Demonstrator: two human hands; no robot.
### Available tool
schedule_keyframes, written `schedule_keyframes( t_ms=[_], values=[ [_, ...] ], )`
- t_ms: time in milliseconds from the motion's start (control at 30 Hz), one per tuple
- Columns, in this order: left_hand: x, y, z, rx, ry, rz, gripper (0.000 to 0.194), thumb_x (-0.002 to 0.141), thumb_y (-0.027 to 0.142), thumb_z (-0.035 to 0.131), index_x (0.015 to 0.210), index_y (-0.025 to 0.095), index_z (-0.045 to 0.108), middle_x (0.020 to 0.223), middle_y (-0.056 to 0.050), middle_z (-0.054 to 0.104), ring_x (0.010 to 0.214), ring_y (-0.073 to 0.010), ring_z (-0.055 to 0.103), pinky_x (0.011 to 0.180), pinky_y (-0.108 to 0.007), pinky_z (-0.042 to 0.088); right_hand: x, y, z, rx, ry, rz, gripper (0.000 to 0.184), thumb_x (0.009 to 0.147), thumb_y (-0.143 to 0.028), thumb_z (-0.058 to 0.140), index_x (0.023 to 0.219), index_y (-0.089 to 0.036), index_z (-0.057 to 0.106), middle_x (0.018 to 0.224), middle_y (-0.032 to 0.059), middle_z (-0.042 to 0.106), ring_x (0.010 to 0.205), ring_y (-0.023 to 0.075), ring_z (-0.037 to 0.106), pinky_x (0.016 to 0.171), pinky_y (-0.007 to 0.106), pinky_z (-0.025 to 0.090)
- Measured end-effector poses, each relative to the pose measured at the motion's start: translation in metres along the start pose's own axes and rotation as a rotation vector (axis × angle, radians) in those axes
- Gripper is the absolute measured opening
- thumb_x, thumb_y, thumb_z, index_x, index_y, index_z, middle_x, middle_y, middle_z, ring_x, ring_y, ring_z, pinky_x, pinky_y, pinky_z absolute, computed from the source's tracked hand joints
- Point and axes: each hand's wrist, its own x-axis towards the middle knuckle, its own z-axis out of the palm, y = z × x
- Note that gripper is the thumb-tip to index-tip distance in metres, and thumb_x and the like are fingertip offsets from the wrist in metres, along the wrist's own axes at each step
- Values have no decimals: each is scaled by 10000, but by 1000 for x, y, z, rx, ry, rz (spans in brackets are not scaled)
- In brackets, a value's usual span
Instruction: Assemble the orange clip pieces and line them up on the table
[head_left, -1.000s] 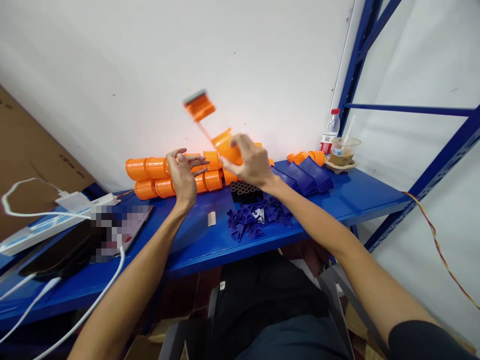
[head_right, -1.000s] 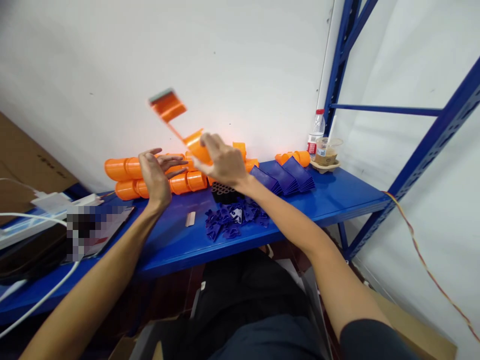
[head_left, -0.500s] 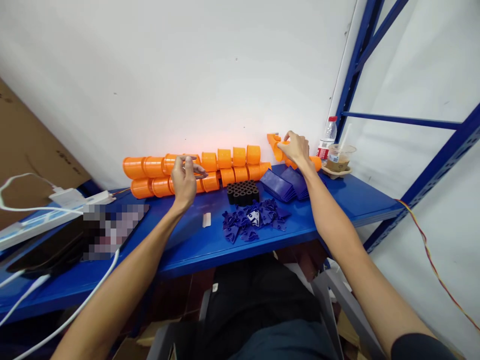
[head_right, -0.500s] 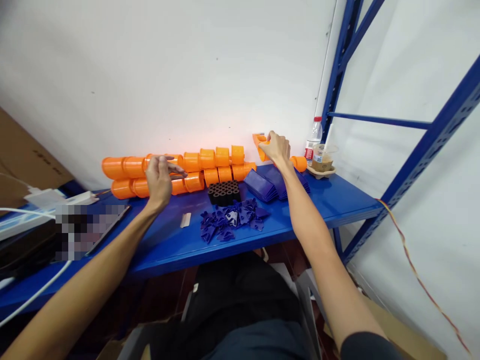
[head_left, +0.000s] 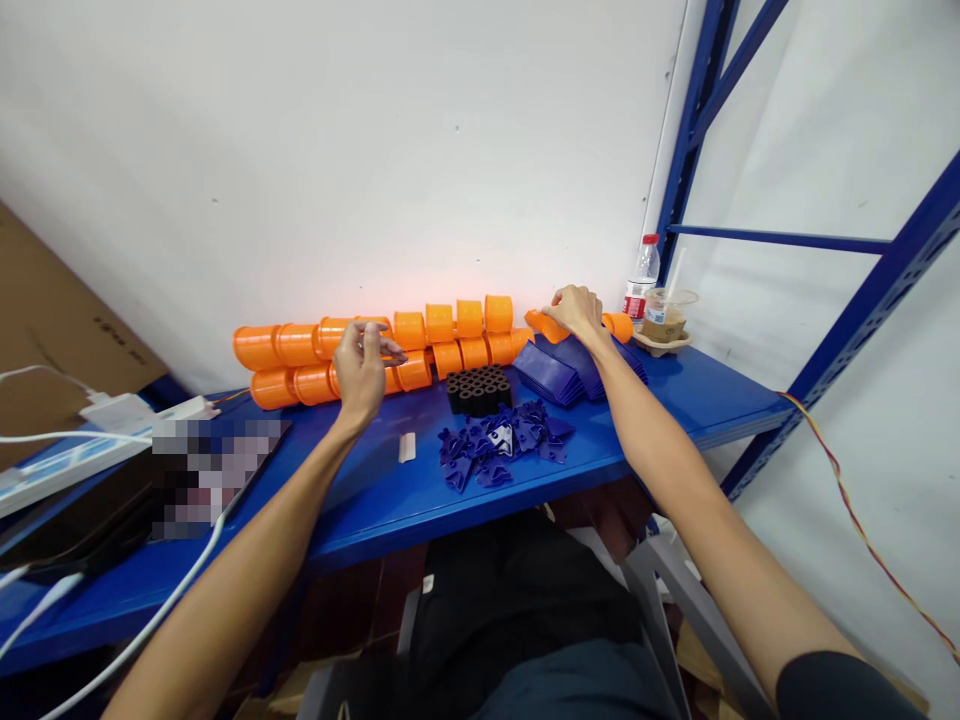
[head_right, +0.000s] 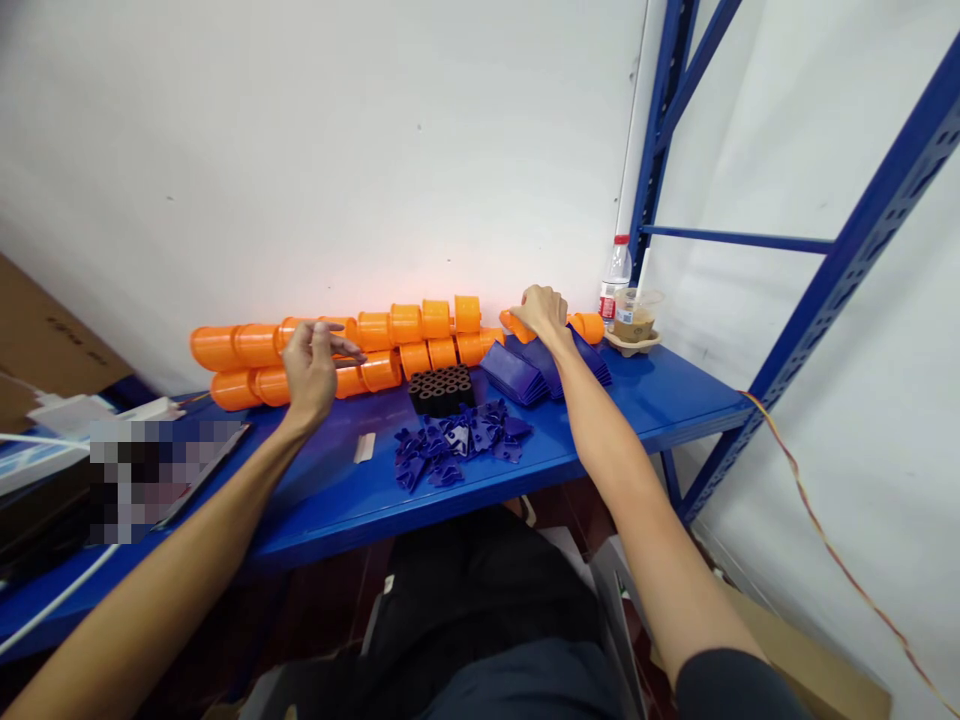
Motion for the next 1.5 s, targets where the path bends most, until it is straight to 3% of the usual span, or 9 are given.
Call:
schedule_keyframes(
  t_ms=[267, 600, 933, 1367, 1500],
  values=[
    [-1, 0, 1, 16, -27, -7, 416, 1034, 631, 590, 989, 217, 608, 671, 20, 666, 548, -141, 686, 548, -238, 602, 0, -6, 13, -63, -53, -25, 382, 956, -329, 684, 1241, -133, 848, 1315, 239, 800, 1261, 394, 756, 1010, 435, 587],
    [-2, 1, 1, 35, -31, -18, 394, 1039, 608, 584, 997, 217, 611, 676, 23, 663, 578, -139, 693, 571, -235, 615, -4, -14, 20, -118, -96, -73, 504, 1023, -427, 656, 1359, -72, 779, 1387, 295, 752, 1324, 418, 720, 1064, 469, 566],
    [-3, 3, 2, 36, -37, -21, 417, 1012, 638, 610, 991, 221, 602, 682, 23, 649, 593, -141, 700, 587, -244, 630, -1, -8, 17, -152, -103, -45, 497, 1010, -388, 660, 1374, -67, 766, 1392, 292, 748, 1328, 394, 715, 1051, 433, 562],
    [-3, 2, 3, 44, -40, -13, 359, 1012, 579, 614, 981, 221, 612, 675, 13, 668, 604, -152, 703, 596, -258, 644, -4, -10, 21, -161, -207, -120, 516, 1098, -486, 574, 1345, -86, 788, 1423, 283, 743, 1356, 386, 709, 1093, 440, 529],
    [-2, 4, 2, 37, -33, -14, 345, 1013, 569, 615, 973, 226, 616, 668, 20, 664, 584, -146, 693, 575, -247, 630, 1, -5, 13, -66, -123, -74, 470, 1128, -441, 497, 1320, -145, 807, 1404, 250, 761, 1320, 372, 725, 1058, 431, 541]
  ],
)
